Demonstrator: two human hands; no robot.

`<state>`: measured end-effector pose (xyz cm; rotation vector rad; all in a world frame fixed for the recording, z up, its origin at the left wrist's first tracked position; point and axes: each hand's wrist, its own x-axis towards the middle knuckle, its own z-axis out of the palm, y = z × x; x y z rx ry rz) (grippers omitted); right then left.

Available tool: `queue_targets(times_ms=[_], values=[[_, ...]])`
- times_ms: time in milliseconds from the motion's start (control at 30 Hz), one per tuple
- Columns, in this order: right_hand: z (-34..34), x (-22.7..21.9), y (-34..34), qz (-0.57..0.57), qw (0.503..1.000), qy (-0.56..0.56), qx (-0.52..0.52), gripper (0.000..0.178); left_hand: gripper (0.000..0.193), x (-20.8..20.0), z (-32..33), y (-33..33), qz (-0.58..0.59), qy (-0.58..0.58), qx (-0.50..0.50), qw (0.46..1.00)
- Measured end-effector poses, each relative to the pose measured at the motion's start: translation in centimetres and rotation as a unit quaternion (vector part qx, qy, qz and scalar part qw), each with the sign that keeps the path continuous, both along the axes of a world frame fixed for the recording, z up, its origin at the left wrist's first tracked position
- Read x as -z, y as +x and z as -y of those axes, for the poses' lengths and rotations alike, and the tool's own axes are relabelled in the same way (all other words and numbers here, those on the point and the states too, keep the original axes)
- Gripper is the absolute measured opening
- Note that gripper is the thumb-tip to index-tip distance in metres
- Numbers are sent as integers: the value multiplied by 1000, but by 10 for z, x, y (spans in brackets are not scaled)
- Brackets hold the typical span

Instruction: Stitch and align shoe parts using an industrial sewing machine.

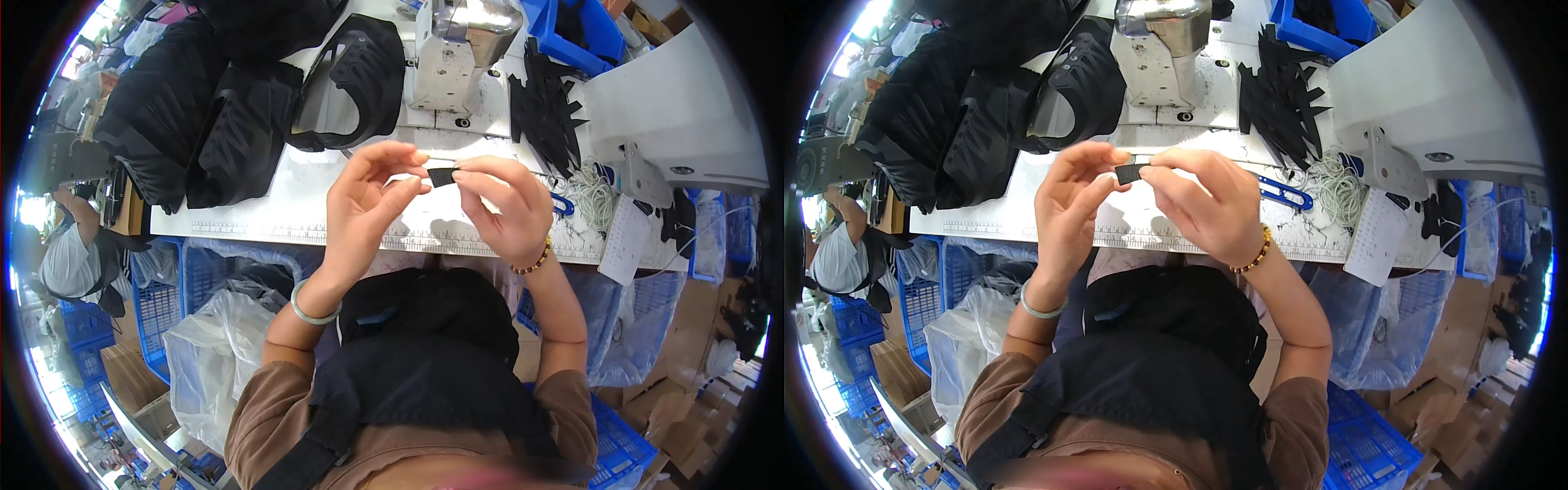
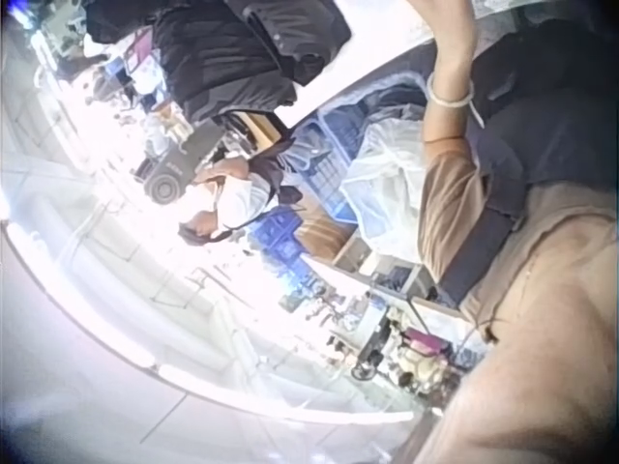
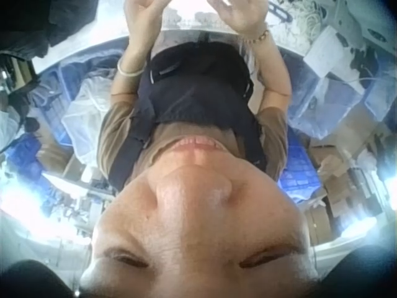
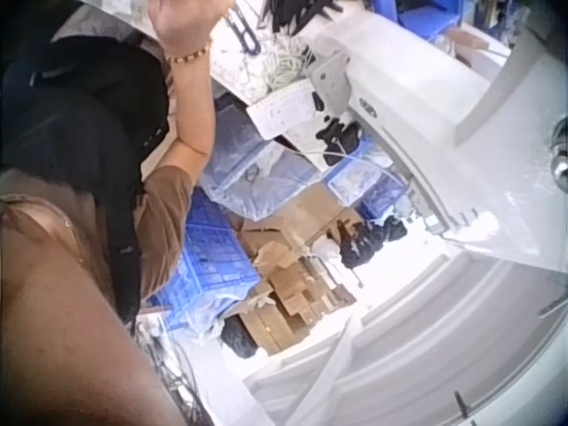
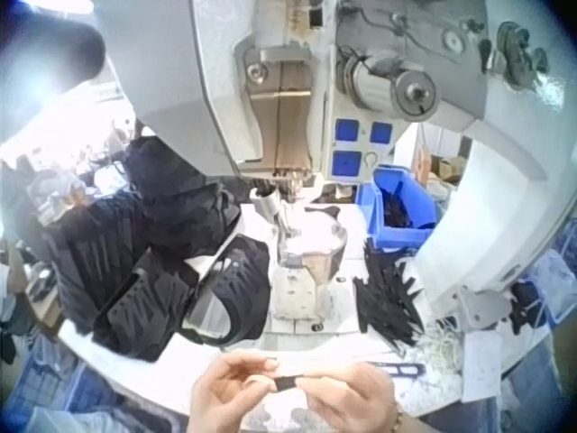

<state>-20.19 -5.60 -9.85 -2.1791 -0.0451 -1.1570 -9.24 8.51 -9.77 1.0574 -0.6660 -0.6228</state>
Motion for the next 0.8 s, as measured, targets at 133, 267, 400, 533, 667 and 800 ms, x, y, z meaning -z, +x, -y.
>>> queue_targets(times_ms=[133, 267, 400, 533, 667, 800], values=[[12, 4, -3, 53, 955, -283, 65, 32, 19, 1, -8, 5, -187, 26, 172, 967], [11, 9, -5, 42, 943, -327, 50, 34, 15, -2, -5, 1, -73, 97, 129, 984], [13, 7, -5, 18, 995, -96, 22, 43, 13, 0, -3, 2, -53, 115, 92, 988], [18, -3, -14, -119, 976, 148, -102, 56, 12, 2, -4, 1, -13, 114, 79, 990], [20, -9, -13, -162, 978, 73, -108, 38, 12, 3, -3, -1, 18, 117, 73, 990], [23, -7, -13, -157, 980, 48, -112, 31, 12, 2, -2, -1, 33, 118, 81, 989]])
